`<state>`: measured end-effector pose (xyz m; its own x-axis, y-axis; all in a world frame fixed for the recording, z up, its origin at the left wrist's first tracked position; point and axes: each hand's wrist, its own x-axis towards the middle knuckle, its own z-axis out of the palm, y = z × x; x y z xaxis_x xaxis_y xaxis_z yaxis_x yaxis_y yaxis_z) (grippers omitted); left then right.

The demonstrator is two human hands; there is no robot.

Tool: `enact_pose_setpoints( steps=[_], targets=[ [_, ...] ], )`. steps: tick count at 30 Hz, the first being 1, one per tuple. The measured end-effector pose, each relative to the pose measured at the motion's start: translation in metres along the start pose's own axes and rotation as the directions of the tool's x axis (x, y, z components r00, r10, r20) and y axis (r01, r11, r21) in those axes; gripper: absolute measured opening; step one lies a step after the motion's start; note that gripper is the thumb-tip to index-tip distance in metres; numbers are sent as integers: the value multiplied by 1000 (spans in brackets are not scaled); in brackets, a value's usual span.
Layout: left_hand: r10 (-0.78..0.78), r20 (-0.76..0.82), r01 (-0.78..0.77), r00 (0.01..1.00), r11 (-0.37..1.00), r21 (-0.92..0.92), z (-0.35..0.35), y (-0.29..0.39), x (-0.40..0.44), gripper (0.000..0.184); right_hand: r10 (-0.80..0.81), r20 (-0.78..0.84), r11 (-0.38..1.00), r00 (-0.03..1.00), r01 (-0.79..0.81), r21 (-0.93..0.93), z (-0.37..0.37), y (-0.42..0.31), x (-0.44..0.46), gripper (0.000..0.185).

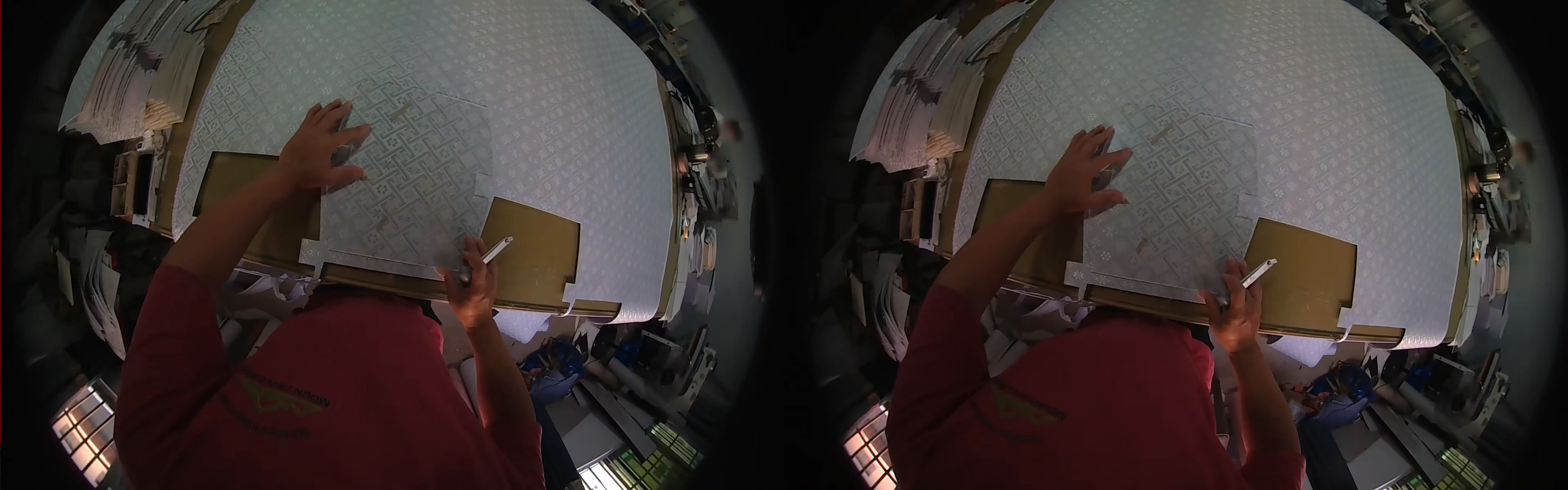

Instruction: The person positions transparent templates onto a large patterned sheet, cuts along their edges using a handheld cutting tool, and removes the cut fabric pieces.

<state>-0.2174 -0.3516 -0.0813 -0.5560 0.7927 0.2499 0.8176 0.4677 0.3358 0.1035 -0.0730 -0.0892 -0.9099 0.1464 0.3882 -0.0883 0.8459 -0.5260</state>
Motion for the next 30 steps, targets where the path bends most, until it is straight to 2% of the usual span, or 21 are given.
enact_pose_setpoints(
  steps=[7, 10, 13, 15, 16, 18, 19, 21, 22, 24, 25, 27, 30],
  targets=[
    [5, -18, -6, 1000, 999, -36, 1, -4, -1, 80, -25, 21, 1000, 999, 25, -10, 1, 2, 0, 58],
    [-1, -34, -1, 999, 998, -55, 6, -2, -2, 73, -24, 20, 1000, 1000, 24, -3, 1, 2, 0, 58],
    [-47, -33, 47, 998, 999, 4, 7, 11, 9, 70, -5, 27, 1000, 1000, 6, -30, 0, -2, 1, 57],
    [-57, 134, 45, 989, 995, 88, 6, 29, 24, 65, -1, 41, 999, 999, 3, -46, -1, -3, 2, 57],
    [-47, 125, 38, 991, 996, 76, 8, 43, 30, 65, 5, 56, 999, 998, -3, -42, -2, -4, 3, 56],
    [-115, 370, 56, 922, 984, 168, 12, 78, 36, 64, 16, 67, 998, 998, -12, -59, -3, -6, 4, 55],
    [-108, 364, 52, 925, 986, 158, 10, 96, 37, 64, 24, 80, 998, 997, -19, -57, -3, -8, 6, 54],
    [-133, 454, 132, 881, 991, 34, 1, 127, 36, 83, 32, 87, 997, 996, -26, -66, -5, -11, 9, 54],
    [-128, 454, 130, 882, 991, 27, -5, 138, 36, 83, 39, 95, 997, 995, -33, -63, -6, -13, 8, 54],
    [-179, 506, 151, 844, 984, 95, -16, 151, 37, 113, 44, 96, 997, 994, -37, -66, -6, -14, 9, 54],
    [-178, 506, 150, 844, 984, 96, -14, 151, 38, 113, 49, 94, 997, 994, -43, -63, -6, -14, 9, 54],
    [-195, 566, 186, 801, 980, 74, -10, 150, 43, 136, 60, 85, 998, 995, -56, -42, -5, -13, 6, 54],
    [-258, 572, 248, 778, 964, 98, -13, 155, 48, 143, 48, 58, 999, 997, -47, -12, 0, -6, 6, 55]
  ],
)
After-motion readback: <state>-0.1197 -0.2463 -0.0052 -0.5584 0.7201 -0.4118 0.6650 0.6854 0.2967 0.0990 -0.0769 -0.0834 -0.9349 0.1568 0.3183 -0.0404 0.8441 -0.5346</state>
